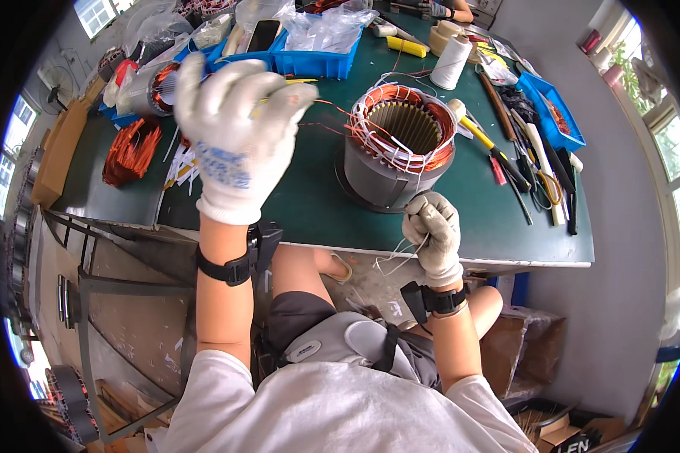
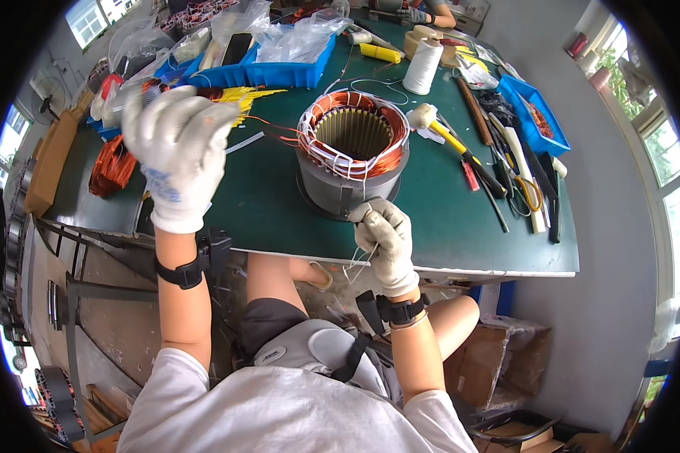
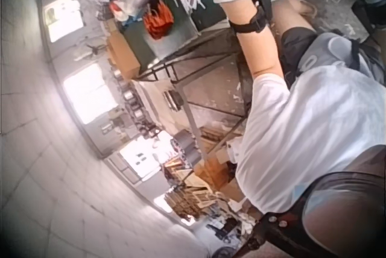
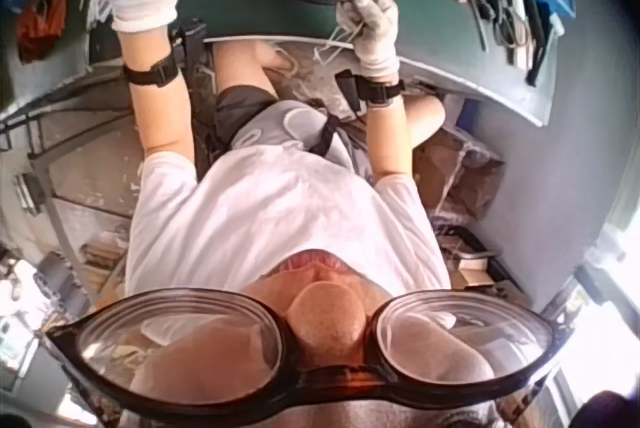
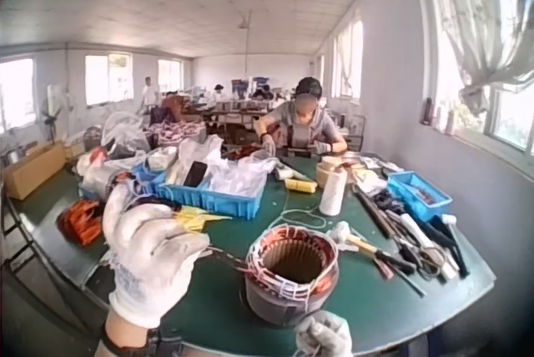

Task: Manually winding and tying copper wire onto a motor stator core.

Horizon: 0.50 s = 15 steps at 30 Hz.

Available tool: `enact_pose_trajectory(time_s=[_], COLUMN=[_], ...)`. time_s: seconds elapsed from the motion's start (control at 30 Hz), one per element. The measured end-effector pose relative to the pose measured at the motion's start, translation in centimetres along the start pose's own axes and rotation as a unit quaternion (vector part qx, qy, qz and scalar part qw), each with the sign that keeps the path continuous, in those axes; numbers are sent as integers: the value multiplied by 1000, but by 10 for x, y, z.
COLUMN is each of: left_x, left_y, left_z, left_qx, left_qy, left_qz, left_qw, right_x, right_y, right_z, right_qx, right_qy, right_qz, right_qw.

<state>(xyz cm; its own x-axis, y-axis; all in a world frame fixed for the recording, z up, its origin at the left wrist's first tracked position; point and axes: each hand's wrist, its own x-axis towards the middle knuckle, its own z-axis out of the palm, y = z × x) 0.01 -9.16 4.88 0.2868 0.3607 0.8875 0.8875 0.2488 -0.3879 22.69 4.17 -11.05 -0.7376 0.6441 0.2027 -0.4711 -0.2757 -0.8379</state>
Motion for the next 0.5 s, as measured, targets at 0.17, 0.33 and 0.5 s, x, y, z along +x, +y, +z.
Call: enact_pose_trajectory(time_s=[0.17,0.33,0.5], left_x=[-21,-43,-47], left_y=[16,79,119], left_z=[-35,-32,16], left_qx=[27,-282,-334], left_qy=[23,97,-88], left_qz=[-167,-164,-483], left_qw=[985,940,805], right_x=[1,0,-3], right_y=[0,-2,-6], right_z=[2,3,4], right_qx=[12,20,15], right_qy=[3,0,-9], right_qz=[2,-3,2], right_qw=[1000,1000,1000])
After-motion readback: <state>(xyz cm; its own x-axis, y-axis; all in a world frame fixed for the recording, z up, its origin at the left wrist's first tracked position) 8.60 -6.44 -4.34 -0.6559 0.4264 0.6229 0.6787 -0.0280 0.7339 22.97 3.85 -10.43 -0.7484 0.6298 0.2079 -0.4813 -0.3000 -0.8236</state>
